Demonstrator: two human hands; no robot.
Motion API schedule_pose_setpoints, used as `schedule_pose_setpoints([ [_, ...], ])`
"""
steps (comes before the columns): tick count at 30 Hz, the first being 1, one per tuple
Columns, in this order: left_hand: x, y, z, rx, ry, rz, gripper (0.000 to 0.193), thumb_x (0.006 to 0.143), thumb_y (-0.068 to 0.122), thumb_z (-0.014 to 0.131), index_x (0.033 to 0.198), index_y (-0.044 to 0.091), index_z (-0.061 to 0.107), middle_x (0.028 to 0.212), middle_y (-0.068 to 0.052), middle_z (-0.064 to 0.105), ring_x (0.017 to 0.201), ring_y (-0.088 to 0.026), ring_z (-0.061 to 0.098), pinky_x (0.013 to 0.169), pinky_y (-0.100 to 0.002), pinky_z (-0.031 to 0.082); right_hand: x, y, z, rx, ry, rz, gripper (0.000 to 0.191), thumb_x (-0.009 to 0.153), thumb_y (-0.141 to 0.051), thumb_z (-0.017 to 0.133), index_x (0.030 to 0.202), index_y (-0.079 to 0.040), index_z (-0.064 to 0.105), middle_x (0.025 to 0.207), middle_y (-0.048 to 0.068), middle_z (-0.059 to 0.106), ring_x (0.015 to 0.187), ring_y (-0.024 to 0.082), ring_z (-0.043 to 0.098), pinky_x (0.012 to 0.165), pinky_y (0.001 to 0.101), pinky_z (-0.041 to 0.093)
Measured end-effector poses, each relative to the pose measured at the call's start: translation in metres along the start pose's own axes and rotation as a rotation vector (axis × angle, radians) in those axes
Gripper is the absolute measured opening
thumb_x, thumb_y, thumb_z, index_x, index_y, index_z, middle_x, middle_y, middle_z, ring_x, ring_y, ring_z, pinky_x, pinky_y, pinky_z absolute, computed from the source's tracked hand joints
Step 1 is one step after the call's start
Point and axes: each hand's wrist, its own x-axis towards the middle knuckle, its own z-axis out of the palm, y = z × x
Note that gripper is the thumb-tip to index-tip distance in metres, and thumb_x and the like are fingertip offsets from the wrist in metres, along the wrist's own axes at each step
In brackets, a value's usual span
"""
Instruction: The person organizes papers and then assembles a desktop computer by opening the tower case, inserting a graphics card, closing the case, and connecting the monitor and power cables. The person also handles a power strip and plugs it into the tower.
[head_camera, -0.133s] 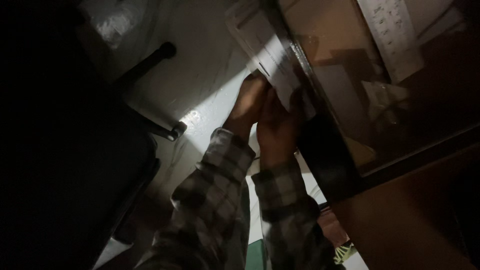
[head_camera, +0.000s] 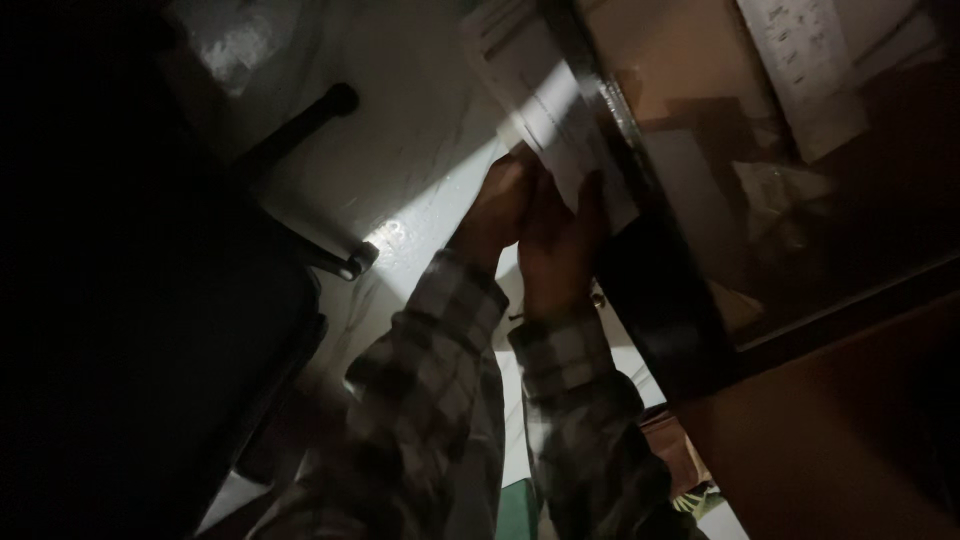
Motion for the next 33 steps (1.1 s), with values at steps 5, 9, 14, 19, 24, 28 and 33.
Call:
schedule_pose_setpoints([
  [5, 0.01, 0.012, 0.0, 0.007, -0.06, 0.022, 0.029, 0.098, 0.022, 0.061, 0.119, 0.003, 0.057, 0.092, -0.021, 0.065, 0.086, -0.034, 0.062, 0.075, -0.046, 0.052, -0.007, -0.01, -0.017, -0.351, -0.001, -0.094, 0.049, 0.105, -0.024, 0.061, 0.144, 0.004, 0.048, 0.138, 0.018, 0.058, 0.123, 0.02, 0.056, 0.104, 0.025, 0.049],
  [9, 0.002, 0.029, -0.002, -0.46, -0.032, -0.406, 0.043, 0.098, 0.035, 0.055, 0.129, 0.007, 0.05, 0.092, -0.021, 0.063, 0.083, -0.032, 0.059, 0.074, -0.045, 0.052, -0.02, -0.01, -0.033, -1.134, -0.107, -0.463, 0.067, 0.101, -0.032, 0.072, 0.148, 0.003, 0.039, 0.142, 0.018, 0.053, 0.125, 0.022, 0.055, 0.098, 0.0267, 0.052],
  [14, 0.011, 0.034, 0.0, -1.357, 0.275, -0.964, 0.06, 0.1, 0.052, 0.049, 0.143, 0.011, 0.041, 0.092, -0.022, 0.059, 0.08, -0.03, 0.055, 0.074, -0.044, 0.051, -0.003, -0.006, -0.031, 0.026, 0.042, 0.057, 0.051, 0.11, -0.035, 0.055, 0.143, 0.004, 0.049, 0.131, 0.016, 0.059, 0.115, 0.023, 0.059, 0.097, 0.0321, 0.054],
  [19, 0.003, 0.032, -0.007, -1.012, 0.158, -0.897, 0.076, 0.101, 0.07, 0.037, 0.157, 0.018, 0.034, 0.102, -0.023, 0.06, 0.084, -0.029, 0.054, 0.078, -0.046, 0.051, 0.009, 0.001, -0.027, -0.217, 0.209, -0.121, 0.051, 0.102, -0.035, 0.057, 0.143, -0.005, 0.05, 0.132, 0.015, 0.058, 0.12, 0.024, 0.056, 0.103, 0.0352, 0.048],
  [24, -0.021, 0.038, -0.016, -0.824, 0.409, -0.714, 0.086, 0.097, 0.07, 0.034, 0.156, 0.007, 0.041, 0.153, -0.022, 0.048, 0.134, -0.033, 0.051, 0.107, -0.05, 0.044, -0.017, 0.012, -0.019, -0.323, 0.39, -0.099, 0.07, 0.096, -0.042, 0.062, 0.153, -0.012, 0.035, 0.152, 0.007, 0.041, 0.142, 0.026, 0.043, 0.118, 0.0411, 0.038],
  [28, -0.063, 0.061, -0.025, -0.919, 0.449, -0.612, 0.082, 0.098, 0.065, 0.039, 0.158, 0.01, 0.034, 0.159, -0.02, 0.043, 0.143, -0.038, 0.045, 0.115, -0.052, 0.037, -0.068, 0.017, -0.02, -0.403, 0.251, 0.069, 0.084, 0.095, -0.054, 0.06, 0.157, -0.008, 0.028, 0.159, 0.016, 0.035, 0.147, 0.031, 0.038, 0.117, 0.044, 0.035],
  [33, -0.146, 0.111, -0.061, -0.876, 0.374, -0.603, 0.088, 0.096, 0.069, 0.04, 0.161, 0.011, 0.026, 0.158, -0.02, 0.042, 0.143, -0.037, 0.045, 0.114, -0.051, 0.039, -0.141, -0.003, -0.02, -0.708, 0.176, 0.271, 0.085, 0.091, -0.058, 0.057, 0.156, -0.008, 0.034, 0.157, 0.016, 0.04, 0.142, 0.031, 0.042, 0.114, 0.0477, 0.039],
])
